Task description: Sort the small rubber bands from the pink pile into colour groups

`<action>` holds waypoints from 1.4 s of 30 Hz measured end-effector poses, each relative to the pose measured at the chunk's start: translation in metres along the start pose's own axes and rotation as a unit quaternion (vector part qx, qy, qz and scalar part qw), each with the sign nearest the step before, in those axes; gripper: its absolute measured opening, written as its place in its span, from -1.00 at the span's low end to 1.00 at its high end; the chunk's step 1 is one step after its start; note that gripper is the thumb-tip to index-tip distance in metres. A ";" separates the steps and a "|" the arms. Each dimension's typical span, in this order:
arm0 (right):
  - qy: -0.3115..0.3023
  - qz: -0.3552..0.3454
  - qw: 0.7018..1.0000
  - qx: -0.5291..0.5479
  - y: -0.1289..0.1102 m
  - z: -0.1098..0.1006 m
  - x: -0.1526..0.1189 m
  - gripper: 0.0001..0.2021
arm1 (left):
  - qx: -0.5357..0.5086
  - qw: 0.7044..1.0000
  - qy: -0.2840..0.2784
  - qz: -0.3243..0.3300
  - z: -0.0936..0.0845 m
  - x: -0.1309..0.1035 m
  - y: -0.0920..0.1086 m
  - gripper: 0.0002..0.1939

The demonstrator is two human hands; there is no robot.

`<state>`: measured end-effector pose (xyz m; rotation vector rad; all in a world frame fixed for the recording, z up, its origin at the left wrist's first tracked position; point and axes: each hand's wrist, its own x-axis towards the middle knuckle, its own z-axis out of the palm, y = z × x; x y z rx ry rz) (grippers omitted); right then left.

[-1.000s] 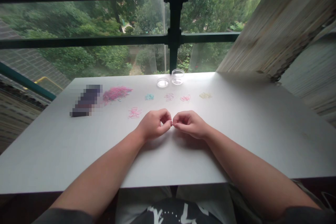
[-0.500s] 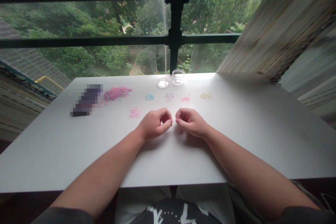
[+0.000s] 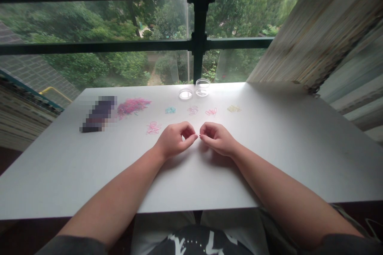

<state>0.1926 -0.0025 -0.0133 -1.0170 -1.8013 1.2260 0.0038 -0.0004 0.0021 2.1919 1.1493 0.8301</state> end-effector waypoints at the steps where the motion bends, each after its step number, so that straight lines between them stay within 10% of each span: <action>1: 0.000 0.000 1.000 0.002 0.000 0.000 0.000 -0.94 | 0.001 1.000 0.001 -0.001 0.000 0.000 0.000 -0.89; 23: 0.048 -0.021 0.997 -0.060 0.005 0.000 0.002 -0.98 | -0.085 0.992 -0.095 0.002 0.003 0.000 0.000 -0.87; 42: 0.044 -0.029 0.995 -0.079 0.002 -0.001 0.000 -0.96 | -0.016 0.998 -0.063 0.019 0.001 0.001 -0.004 -0.88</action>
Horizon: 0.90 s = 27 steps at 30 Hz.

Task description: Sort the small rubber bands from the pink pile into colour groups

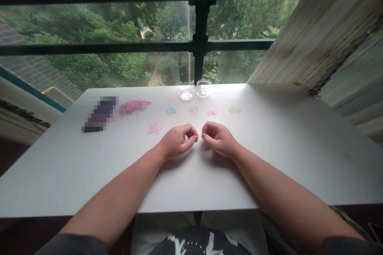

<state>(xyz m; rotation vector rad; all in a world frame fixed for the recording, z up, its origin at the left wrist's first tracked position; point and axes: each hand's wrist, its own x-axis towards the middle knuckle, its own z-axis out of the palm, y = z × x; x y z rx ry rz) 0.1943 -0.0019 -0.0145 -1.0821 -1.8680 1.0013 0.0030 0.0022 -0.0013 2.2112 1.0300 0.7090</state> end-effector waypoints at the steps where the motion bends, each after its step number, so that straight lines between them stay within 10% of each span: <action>1: 0.003 -0.001 1.000 -0.002 0.000 0.000 0.000 -0.96 | -0.001 1.000 0.000 0.000 0.000 0.000 0.000 -0.89; 27: 0.002 0.005 1.000 0.006 -0.003 0.003 -0.002 -0.92 | -0.016 1.000 0.011 -0.012 0.003 -0.002 -0.003 -0.86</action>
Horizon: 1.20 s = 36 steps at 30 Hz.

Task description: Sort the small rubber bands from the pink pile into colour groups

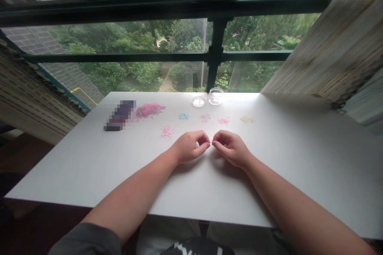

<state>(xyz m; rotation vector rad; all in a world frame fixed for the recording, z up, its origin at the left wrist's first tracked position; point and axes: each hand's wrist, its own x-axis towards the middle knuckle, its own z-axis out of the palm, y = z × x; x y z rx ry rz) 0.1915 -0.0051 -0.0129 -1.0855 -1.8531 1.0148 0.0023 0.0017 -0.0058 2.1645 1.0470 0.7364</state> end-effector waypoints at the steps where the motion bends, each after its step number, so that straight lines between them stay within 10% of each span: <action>1: 0.001 0.000 1.000 -0.001 0.000 0.000 0.000 -0.91 | -0.001 1.000 0.000 0.000 0.000 0.000 0.000 -0.86; 36: -0.002 0.002 1.000 -0.012 -0.001 0.001 -0.001 -0.88 | -0.009 1.000 0.030 0.002 -0.002 0.002 0.002 -0.88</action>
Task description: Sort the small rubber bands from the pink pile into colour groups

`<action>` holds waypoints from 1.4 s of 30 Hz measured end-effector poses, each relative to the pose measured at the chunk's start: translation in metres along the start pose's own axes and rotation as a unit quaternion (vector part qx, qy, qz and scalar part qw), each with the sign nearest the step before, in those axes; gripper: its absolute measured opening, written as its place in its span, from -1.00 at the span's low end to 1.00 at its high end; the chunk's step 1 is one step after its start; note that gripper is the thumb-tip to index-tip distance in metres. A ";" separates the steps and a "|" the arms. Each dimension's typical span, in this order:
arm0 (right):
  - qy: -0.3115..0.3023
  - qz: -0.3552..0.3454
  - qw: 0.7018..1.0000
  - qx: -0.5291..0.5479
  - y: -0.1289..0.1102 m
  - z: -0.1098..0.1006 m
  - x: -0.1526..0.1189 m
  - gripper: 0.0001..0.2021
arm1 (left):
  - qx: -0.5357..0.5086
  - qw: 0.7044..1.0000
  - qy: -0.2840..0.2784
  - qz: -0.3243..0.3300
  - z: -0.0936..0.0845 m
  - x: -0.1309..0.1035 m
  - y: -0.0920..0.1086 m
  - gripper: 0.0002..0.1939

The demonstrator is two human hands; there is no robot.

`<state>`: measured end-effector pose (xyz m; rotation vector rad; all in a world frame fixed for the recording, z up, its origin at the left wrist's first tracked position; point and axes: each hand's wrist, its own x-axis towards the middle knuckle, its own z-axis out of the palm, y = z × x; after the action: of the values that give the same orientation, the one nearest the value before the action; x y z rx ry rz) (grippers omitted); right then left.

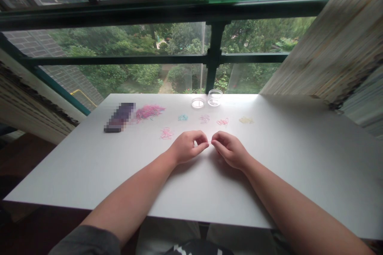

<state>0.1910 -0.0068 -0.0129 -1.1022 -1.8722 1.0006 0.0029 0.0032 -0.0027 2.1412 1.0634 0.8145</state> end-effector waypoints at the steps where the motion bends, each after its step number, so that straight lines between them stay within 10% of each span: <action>1: 0.000 -0.001 1.000 0.001 0.000 0.000 0.000 -0.88 | 0.000 1.000 0.000 0.002 0.000 0.000 0.000 -0.88; 42: -0.016 0.013 1.000 0.011 -0.002 0.001 0.001 -0.86 | -0.005 1.000 0.010 -0.028 -0.001 -0.001 -0.001 -0.84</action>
<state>0.1889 -0.0073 -0.0111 -1.1072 -1.8718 1.0576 0.0015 0.0028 -0.0033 2.0904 1.1220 0.8150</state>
